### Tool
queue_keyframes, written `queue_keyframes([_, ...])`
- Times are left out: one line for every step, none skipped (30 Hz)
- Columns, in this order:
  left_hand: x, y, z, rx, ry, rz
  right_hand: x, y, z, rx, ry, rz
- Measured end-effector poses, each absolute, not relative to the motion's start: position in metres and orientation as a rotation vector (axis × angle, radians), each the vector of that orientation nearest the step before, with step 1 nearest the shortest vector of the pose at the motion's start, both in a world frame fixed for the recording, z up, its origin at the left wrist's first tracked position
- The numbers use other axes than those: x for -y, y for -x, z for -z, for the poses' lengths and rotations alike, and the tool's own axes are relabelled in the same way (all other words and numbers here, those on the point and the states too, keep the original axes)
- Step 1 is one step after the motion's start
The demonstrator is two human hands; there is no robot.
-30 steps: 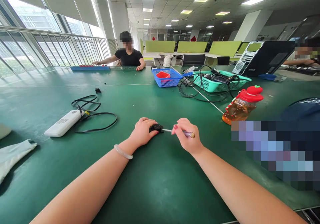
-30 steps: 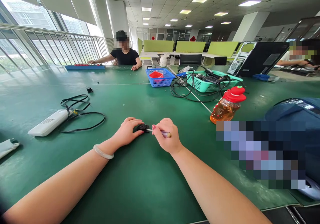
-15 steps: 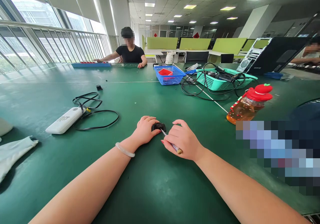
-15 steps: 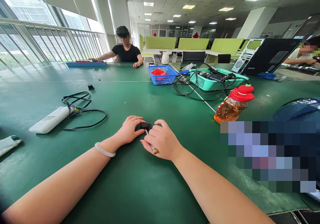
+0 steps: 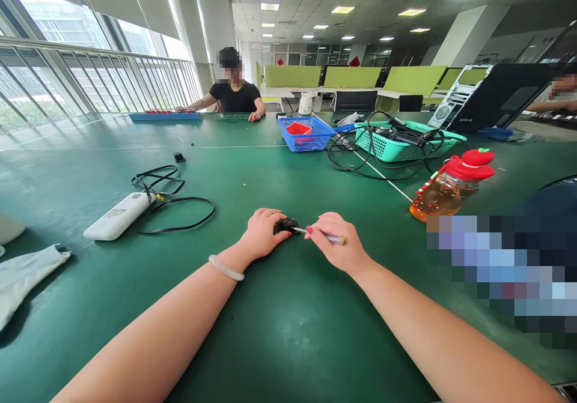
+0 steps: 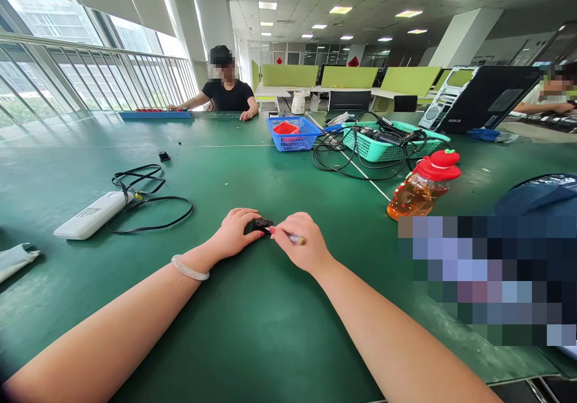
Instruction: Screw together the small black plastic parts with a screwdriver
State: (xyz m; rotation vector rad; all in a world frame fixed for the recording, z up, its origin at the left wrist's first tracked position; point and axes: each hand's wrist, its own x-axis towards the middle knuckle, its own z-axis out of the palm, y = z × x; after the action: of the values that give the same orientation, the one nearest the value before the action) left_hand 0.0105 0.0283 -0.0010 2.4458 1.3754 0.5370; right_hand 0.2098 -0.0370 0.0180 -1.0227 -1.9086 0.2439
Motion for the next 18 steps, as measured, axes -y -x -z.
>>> queue_keyframes([-0.028,-0.011,0.001,-1.376,-2.443,-0.532,0.035,-0.211,-0.017,1.821,1.081,-0.326])
queue_keyframes([-0.028,-0.011,0.001,-1.378,-2.440,-0.528,0.034,-0.212,-0.016,1.735,1.136,-0.407])
queue_keyframes([-0.028,-0.011,0.001,-1.380,-2.438,-0.523,0.032,-0.213,-0.014,1.651,1.181,-0.486])
queue_keyframes([-0.028,-0.011,0.001,-1.381,-2.436,-0.520,0.031,-0.213,-0.013,1.571,1.213,-0.558])
queue_keyframes([-0.028,-0.011,0.001,-1.381,-2.435,-0.518,0.029,-0.213,-0.011,1.499,1.228,-0.620])
queue_keyframes([-0.028,-0.011,0.001,-1.381,-2.434,-0.516,0.028,-0.212,-0.009,1.437,1.230,-0.667])
queue_keyframes([-0.028,-0.011,0.001,-1.381,-2.433,-0.515,0.026,-0.212,-0.008,1.387,1.224,-0.701])
queue_keyframes([-0.028,-0.011,0.000,-1.380,-2.433,-0.513,0.025,-0.212,-0.006,1.347,1.215,-0.727])
queue_keyframes([-0.028,-0.011,0.000,-1.379,-2.434,-0.510,0.023,-0.212,-0.005,1.308,1.205,-0.748])
queue_keyframes([-0.028,-0.011,0.000,-1.380,-2.435,-0.508,0.022,-0.212,-0.003,1.267,1.197,-0.769])
queue_keyframes([-0.028,-0.011,0.000,-1.380,-2.436,-0.504,0.020,-0.212,-0.002,1.222,1.194,-0.790])
queue_keyframes([-0.028,-0.011,0.000,-1.382,-2.435,-0.500,0.019,-0.212,-0.002,1.172,1.195,-0.815])
queue_keyframes([-0.028,-0.011,0.000,-1.385,-2.433,-0.497,0.018,-0.212,-0.001,1.122,1.198,-0.843])
queue_keyframes([-0.028,-0.011,0.000,-1.389,-2.432,-0.493,0.018,-0.212,-0.001,1.070,1.200,-0.873])
queue_keyframes([-0.028,-0.011,0.000,-1.392,-2.430,-0.490,0.018,-0.212,-0.002,1.019,1.202,-0.904])
queue_keyframes([-0.028,-0.011,0.000,-1.395,-2.428,-0.490,0.017,-0.211,-0.003,0.970,1.202,-0.937])
queue_keyframes([-0.028,-0.011,0.000,-1.396,-2.426,-0.491,0.017,-0.211,-0.003,0.924,1.201,-0.970])
queue_keyframes([-0.028,-0.011,0.000,-1.397,-2.426,-0.493,0.017,-0.210,-0.004,0.881,1.199,-0.997])
